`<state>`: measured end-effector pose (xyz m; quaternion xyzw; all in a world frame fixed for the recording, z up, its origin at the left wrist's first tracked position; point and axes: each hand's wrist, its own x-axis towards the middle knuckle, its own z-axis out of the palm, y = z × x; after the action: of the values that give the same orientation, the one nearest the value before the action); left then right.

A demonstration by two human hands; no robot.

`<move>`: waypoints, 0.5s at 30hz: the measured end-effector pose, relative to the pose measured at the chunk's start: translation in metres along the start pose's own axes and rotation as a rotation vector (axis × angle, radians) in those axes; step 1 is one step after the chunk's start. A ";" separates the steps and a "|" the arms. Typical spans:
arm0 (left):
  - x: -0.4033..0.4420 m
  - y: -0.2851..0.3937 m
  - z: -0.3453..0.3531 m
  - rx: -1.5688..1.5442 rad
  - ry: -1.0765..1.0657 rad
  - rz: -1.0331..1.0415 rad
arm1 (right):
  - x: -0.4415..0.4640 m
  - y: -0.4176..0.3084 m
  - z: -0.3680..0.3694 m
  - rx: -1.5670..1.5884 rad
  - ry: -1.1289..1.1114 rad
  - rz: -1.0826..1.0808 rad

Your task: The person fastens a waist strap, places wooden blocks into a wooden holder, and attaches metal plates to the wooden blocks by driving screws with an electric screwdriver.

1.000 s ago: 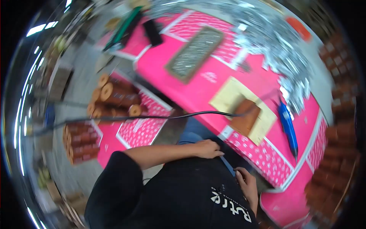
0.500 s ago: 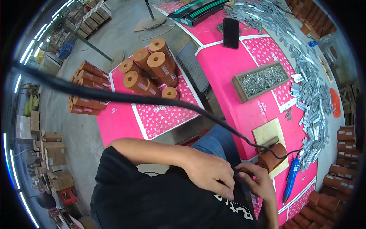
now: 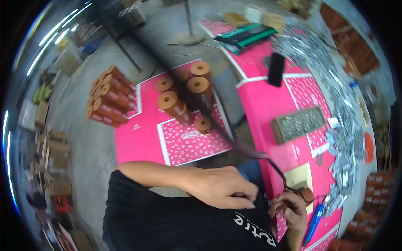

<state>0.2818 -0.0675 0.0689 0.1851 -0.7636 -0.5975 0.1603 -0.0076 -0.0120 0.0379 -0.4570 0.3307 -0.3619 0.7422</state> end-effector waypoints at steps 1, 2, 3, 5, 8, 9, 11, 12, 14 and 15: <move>0.000 0.006 0.002 -0.014 0.054 0.024 | 0.004 0.002 0.004 -0.010 -0.013 0.001; 0.001 0.010 0.006 -0.028 0.099 0.053 | 0.006 0.001 0.009 -0.049 0.001 0.010; 0.002 0.012 0.013 -0.073 0.123 0.120 | 0.004 0.000 0.014 -0.089 0.026 0.019; 0.007 0.014 0.026 -0.157 0.158 0.280 | -0.002 0.003 0.017 -0.149 0.059 -0.005; 0.016 0.030 0.038 -0.199 0.217 0.518 | -0.032 0.006 0.004 -0.289 0.104 0.027; 0.018 0.038 0.036 -0.141 0.216 0.589 | -0.040 0.002 0.007 -0.341 0.128 0.039; 0.017 0.050 0.041 0.093 0.370 0.625 | -0.054 -0.003 0.010 -0.349 0.160 0.025; 0.021 0.056 0.039 0.188 0.385 0.678 | -0.066 -0.012 0.015 -0.334 0.222 0.039; 0.015 0.101 0.024 0.242 0.198 0.461 | -0.088 -0.024 0.018 -0.359 0.350 0.027; 0.010 0.134 0.013 0.317 0.036 0.217 | -0.104 -0.014 0.011 -0.335 0.396 -0.014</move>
<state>0.2544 -0.0321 0.1963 0.1353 -0.8605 -0.4456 0.2065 -0.0560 0.0752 0.0713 -0.4962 0.5218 -0.3894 0.5744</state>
